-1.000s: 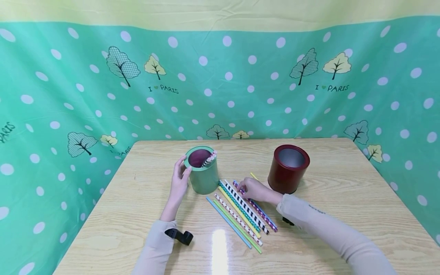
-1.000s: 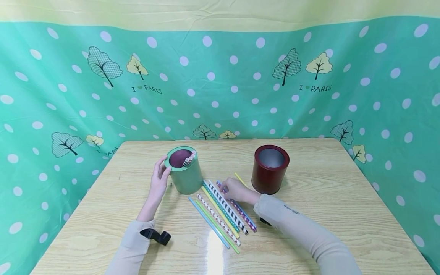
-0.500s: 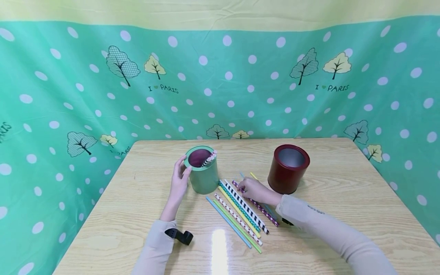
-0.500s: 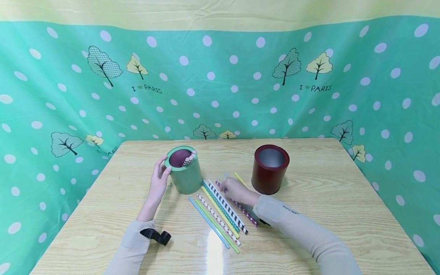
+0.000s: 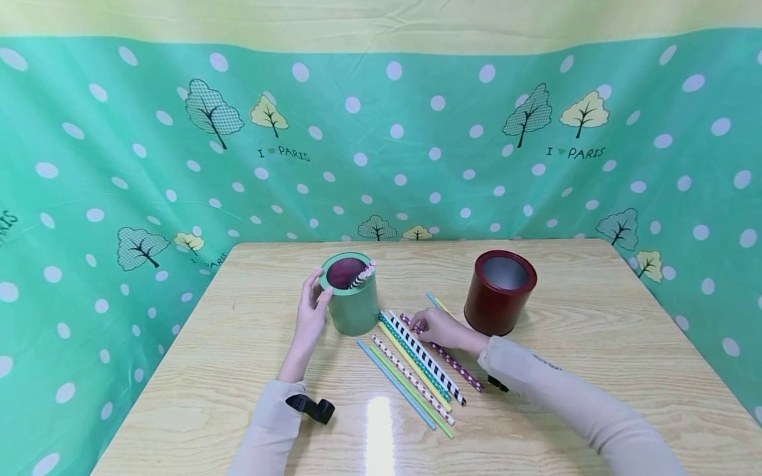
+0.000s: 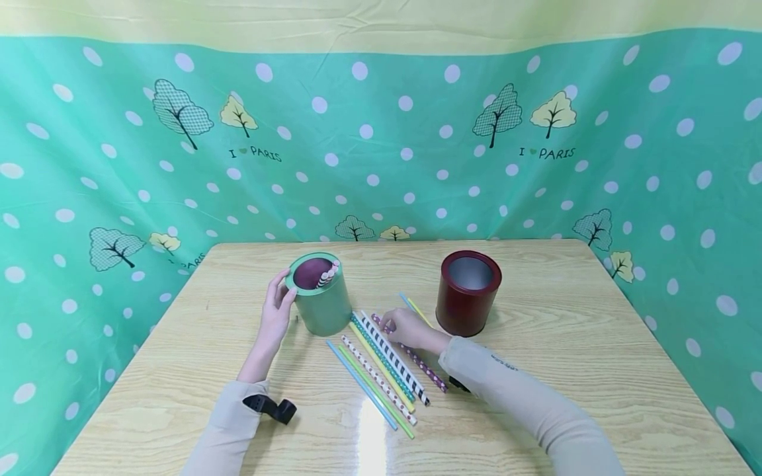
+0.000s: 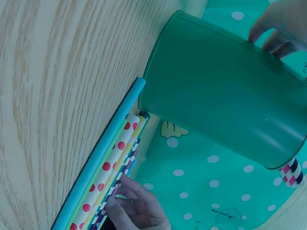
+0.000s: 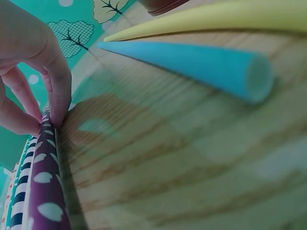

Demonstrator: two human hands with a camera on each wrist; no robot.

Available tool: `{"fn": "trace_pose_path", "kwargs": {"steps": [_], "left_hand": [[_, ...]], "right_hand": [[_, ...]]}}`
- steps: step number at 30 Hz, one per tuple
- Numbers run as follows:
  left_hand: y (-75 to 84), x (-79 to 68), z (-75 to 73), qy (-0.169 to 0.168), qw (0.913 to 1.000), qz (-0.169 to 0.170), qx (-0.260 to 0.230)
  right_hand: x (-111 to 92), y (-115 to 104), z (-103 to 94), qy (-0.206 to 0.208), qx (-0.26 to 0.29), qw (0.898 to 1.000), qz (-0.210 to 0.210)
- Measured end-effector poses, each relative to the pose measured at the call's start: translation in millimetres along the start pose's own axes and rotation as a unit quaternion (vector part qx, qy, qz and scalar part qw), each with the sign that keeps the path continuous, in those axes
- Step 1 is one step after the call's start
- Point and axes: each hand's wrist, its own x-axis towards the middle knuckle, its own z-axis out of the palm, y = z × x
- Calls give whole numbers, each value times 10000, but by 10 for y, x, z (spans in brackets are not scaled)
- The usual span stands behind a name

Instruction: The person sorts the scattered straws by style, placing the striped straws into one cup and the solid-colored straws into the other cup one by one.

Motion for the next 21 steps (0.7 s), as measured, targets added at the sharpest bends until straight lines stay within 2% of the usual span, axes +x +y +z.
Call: {"fn": "trace_pose_path", "kwargs": {"steps": [6, 14, 21], "left_hand": [[-4, 5, 2, 30, 10000, -43, -11], [-8, 5, 4, 44, 10000, -32, -29], [-10, 7, 0, 37, 10000, 33, 13]], "right_hand": [[-32, -15, -26, 166, 257, 9994, -157], [-74, -97, -104, 239, 745, 9967, 215], [-71, -131, -181, 569, 1101, 9917, 332]]}}
